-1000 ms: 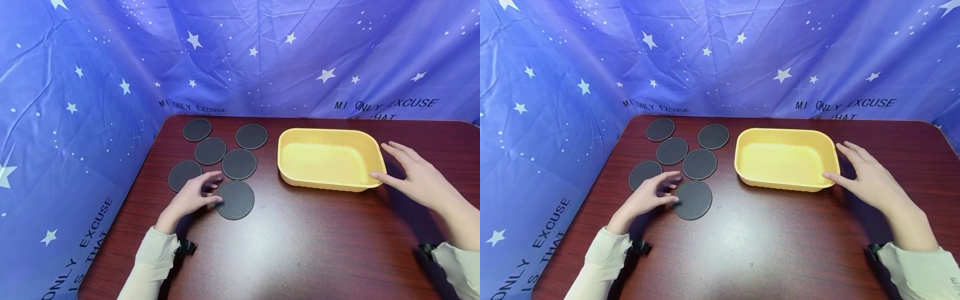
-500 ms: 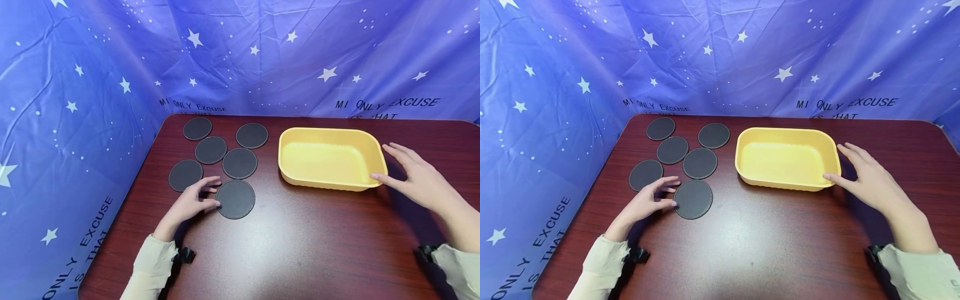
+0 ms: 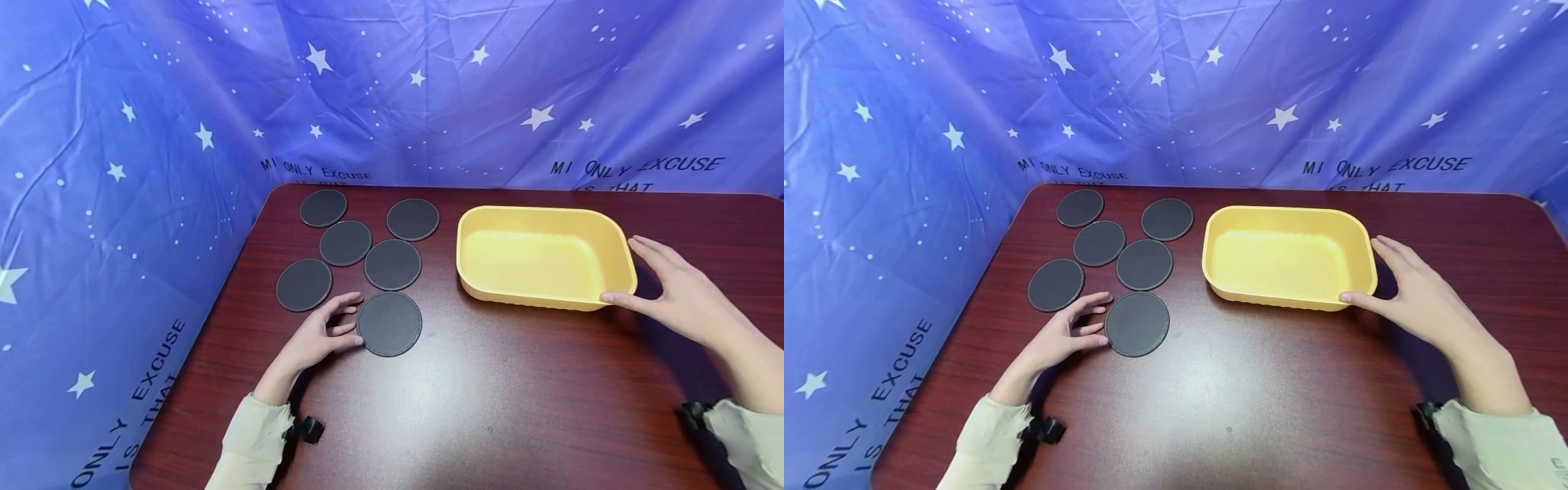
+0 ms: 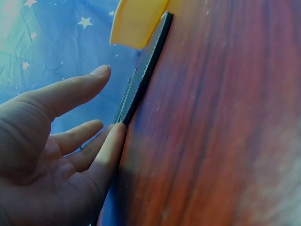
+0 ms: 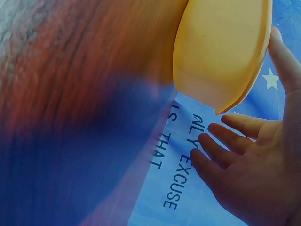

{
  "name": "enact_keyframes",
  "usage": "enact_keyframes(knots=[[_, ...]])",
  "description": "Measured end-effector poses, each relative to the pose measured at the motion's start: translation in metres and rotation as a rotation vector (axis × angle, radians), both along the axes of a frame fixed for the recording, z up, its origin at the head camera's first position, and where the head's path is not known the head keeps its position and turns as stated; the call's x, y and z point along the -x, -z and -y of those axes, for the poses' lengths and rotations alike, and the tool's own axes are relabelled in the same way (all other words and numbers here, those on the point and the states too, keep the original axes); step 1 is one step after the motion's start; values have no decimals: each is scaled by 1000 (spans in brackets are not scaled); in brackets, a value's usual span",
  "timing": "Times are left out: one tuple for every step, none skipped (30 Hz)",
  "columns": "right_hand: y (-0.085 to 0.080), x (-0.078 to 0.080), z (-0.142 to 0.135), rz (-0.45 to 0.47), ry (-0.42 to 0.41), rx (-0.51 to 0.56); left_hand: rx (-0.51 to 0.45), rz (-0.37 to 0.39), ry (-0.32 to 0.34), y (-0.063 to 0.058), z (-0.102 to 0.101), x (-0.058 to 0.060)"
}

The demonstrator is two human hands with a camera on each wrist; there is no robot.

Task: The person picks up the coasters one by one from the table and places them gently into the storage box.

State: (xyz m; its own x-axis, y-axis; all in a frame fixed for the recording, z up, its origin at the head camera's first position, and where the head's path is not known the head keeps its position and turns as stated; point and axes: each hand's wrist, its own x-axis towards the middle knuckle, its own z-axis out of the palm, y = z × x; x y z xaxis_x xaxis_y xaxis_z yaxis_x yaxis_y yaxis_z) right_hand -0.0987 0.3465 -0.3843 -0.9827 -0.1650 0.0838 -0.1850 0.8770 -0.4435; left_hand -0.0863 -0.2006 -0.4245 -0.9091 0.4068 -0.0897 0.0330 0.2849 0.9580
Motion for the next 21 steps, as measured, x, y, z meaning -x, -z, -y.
enact_keyframes(knots=[[0,0,0,1,-3,8,-5,-5,0,0,0,-1],[0,0,0,4,-5,19,-10,-3,-2,1,-1,-1],[1,0,0,6,-7,29,-14,0,-5,1,-1,-1],[1,1,0,9,-9,38,-13,3,-10,1,-1,-2],[2,1,0,13,-10,45,-8,3,-17,1,-2,-3],[2,1,0,16,-11,51,0,5,-25,1,-2,-3],[3,0,0,17,-11,53,7,10,-35,2,-3,-4],[3,0,0,19,-11,55,14,17,-47,2,-4,-5],[3,-1,0,19,-11,54,23,19,-59,1,-5,-6],[3,-1,0,19,-11,56,34,12,-67,1,-6,-7],[3,-1,0,21,-10,61,45,6,-75,1,-8,-8],[3,-1,1,26,-8,68,56,-4,-82,1,-9,-9],[3,-1,1,32,-8,78,67,-13,-89,1,-11,-10],[3,-1,1,37,-12,85,80,-28,-95,0,-12,-10],[2,-1,1,46,-13,92,94,-44,-100,0,-13,-11],[2,0,2,56,-18,99,110,-62,-104,0,-14,-11],[1,0,2,65,-24,103,123,-73,-110,0,-16,-11],[1,1,3,75,-30,105,131,-82,-114,-1,-17,-11],[0,1,3,84,-37,107,139,-86,-121,-1,-18,-11],[0,2,3,93,-42,106,149,-95,-125,-1,-19,-11],[-1,2,3,103,-42,108,160,-104,-125,-2,-20,-10]])
